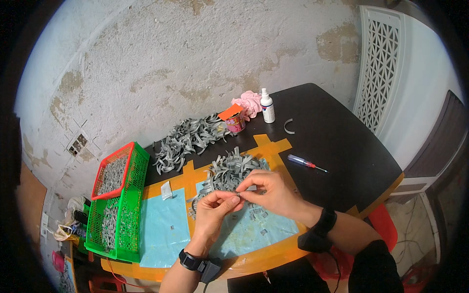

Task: The recorder is inspecting and sorting small gray shoe components at a workbench.

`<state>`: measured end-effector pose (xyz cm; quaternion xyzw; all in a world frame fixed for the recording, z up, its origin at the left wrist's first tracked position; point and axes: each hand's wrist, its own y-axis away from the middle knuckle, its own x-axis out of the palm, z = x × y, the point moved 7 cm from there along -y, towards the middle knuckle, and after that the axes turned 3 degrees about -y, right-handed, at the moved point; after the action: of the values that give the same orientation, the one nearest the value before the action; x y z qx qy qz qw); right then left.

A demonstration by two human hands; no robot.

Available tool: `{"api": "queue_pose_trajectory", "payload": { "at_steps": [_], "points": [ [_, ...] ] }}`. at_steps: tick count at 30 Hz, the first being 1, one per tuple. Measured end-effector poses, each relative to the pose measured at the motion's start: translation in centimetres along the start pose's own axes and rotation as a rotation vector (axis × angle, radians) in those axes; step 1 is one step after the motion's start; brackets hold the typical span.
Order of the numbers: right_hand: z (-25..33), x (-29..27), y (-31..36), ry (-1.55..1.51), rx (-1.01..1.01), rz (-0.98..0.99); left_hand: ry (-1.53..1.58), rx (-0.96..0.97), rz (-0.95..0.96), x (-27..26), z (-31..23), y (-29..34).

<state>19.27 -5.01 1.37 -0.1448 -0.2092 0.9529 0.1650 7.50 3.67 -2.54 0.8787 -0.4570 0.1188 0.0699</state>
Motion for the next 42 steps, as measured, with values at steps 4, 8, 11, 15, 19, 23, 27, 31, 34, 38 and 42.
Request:
{"api": "queue_pose_trajectory", "payload": {
  "at_steps": [4, 8, 11, 15, 19, 23, 27, 31, 34, 38, 42],
  "points": [
    [0.9, -0.3, 0.0, 0.003, -0.006, -0.034, 0.088, -0.031, 0.0, -0.1, 0.4, -0.1],
    [1.9, -0.8, 0.0, 0.084, -0.045, -0.081, 0.254, -0.062, -0.056, -0.9, 0.6, -0.3],
    [2.2, -0.7, -0.2, 0.11, -0.094, -0.066, 0.293, -0.018, -0.042, -0.8, 0.2, -0.5],
    [2.1, -0.7, -0.1, 0.119, -0.111, -0.041, 0.31, -0.008, -0.001, -0.5, 0.0, -0.4],
    [2.0, -0.6, -0.1, 0.092, -0.126, -0.042, 0.25, 0.026, 0.017, -0.1, -0.3, -0.2],
    [2.0, -0.6, -0.1, 0.098, -0.134, -0.047, 0.063, 0.168, -0.039, -0.2, -1.3, -0.1],
    [2.3, -0.5, -0.1, 0.104, -0.15, -0.057, 0.03, 0.165, -0.023, -0.1, -1.4, 0.0],
    [2.7, -0.6, 0.1, 0.12, -0.166, -0.091, -0.011, 0.194, -0.018, 0.0, -1.6, 0.0],
    [2.8, -0.6, 0.2, 0.12, -0.17, -0.117, -0.004, 0.204, -0.021, 0.1, -1.6, 0.1],
    [2.9, -0.5, 0.4, 0.129, -0.204, -0.142, 0.022, 0.21, -0.052, 0.0, -1.6, 0.2],
    [2.7, -0.5, 0.4, 0.067, -0.165, -0.146, -0.009, 0.174, -0.023, 0.3, -1.3, 0.2]
  ]
}}
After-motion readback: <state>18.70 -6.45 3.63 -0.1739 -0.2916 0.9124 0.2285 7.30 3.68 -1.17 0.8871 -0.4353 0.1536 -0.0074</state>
